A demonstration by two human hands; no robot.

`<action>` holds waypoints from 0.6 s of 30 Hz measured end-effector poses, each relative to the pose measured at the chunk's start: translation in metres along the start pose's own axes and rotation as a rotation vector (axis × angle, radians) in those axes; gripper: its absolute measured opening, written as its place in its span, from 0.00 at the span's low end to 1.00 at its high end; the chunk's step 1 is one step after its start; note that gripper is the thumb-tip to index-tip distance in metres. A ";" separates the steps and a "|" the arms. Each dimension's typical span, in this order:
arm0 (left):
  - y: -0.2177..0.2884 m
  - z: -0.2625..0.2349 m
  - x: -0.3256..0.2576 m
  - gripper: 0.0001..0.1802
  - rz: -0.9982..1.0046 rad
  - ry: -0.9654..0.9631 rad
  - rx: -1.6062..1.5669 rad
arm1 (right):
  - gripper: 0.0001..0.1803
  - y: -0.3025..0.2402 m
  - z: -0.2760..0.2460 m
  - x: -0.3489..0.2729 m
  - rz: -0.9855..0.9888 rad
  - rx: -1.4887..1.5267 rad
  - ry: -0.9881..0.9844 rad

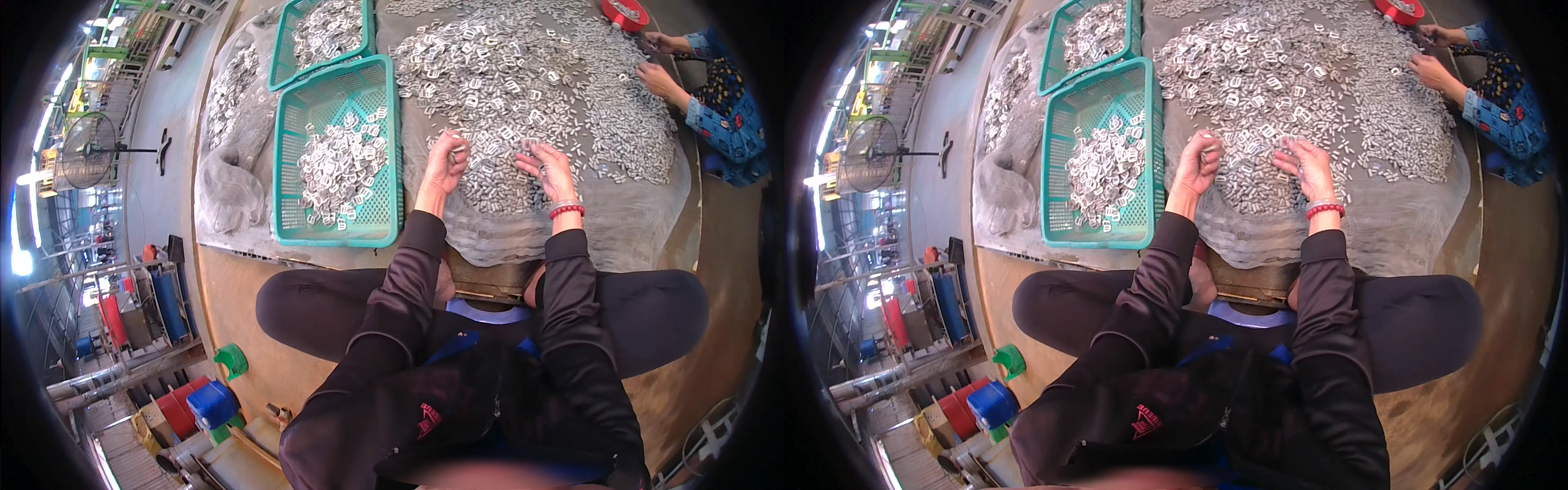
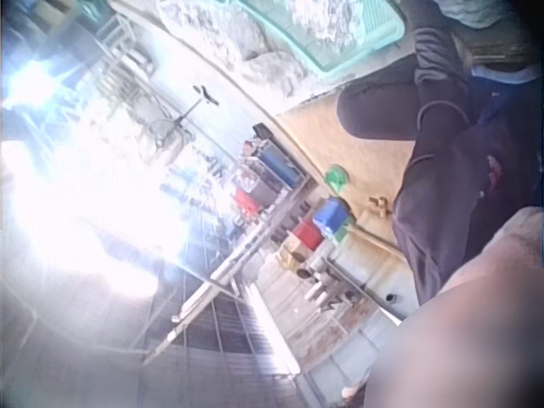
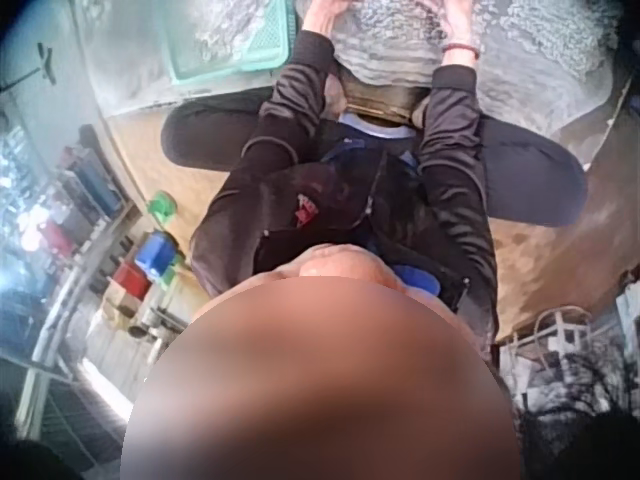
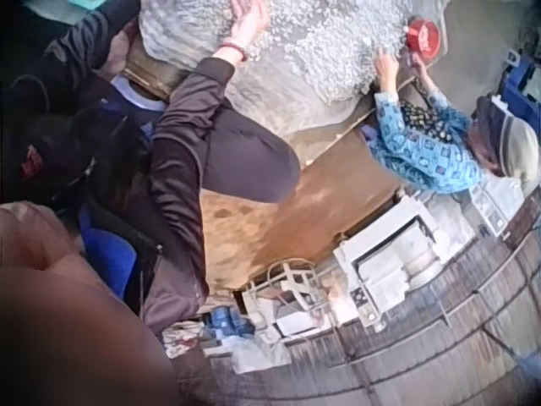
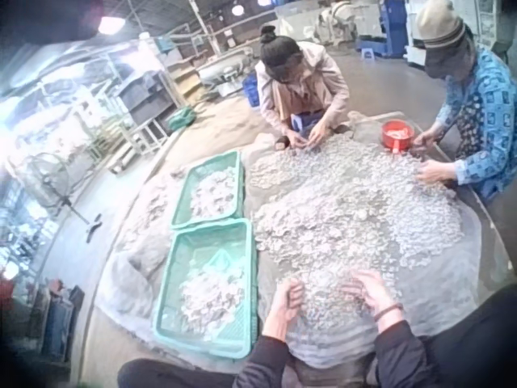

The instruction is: The person sits cross-legged and sorts small silver metal parts from a large pile on a tarp, placing selected pieces into green plastic baskets. The person handles the parts by hand, picking them up and moving them between the pile and the baskets.

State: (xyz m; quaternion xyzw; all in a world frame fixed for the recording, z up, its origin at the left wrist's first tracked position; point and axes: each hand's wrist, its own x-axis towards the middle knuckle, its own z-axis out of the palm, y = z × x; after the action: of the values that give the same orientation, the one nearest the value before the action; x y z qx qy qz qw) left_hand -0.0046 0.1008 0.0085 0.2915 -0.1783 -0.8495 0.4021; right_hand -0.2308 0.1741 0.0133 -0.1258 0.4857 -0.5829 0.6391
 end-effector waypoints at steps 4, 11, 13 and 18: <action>0.019 0.003 -0.016 0.08 -0.052 -0.177 -0.308 | 0.14 0.001 0.004 0.004 -0.007 0.197 -0.025; -0.012 -0.011 0.000 0.16 0.027 0.331 0.998 | 0.06 -0.006 -0.010 -0.009 -0.021 0.167 -0.094; -0.031 -0.019 0.003 0.18 0.326 0.377 1.670 | 0.06 -0.001 -0.019 -0.010 0.043 -0.021 -0.070; -0.037 -0.026 0.015 0.13 0.318 0.368 1.613 | 0.18 0.052 -0.023 -0.004 -0.134 -1.035 0.199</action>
State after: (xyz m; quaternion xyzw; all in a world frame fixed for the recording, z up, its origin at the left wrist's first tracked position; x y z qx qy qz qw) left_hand -0.0169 0.1098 -0.0366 0.5946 -0.7010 -0.3342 0.2081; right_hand -0.2156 0.2024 -0.0338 -0.3998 0.7590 -0.3156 0.4056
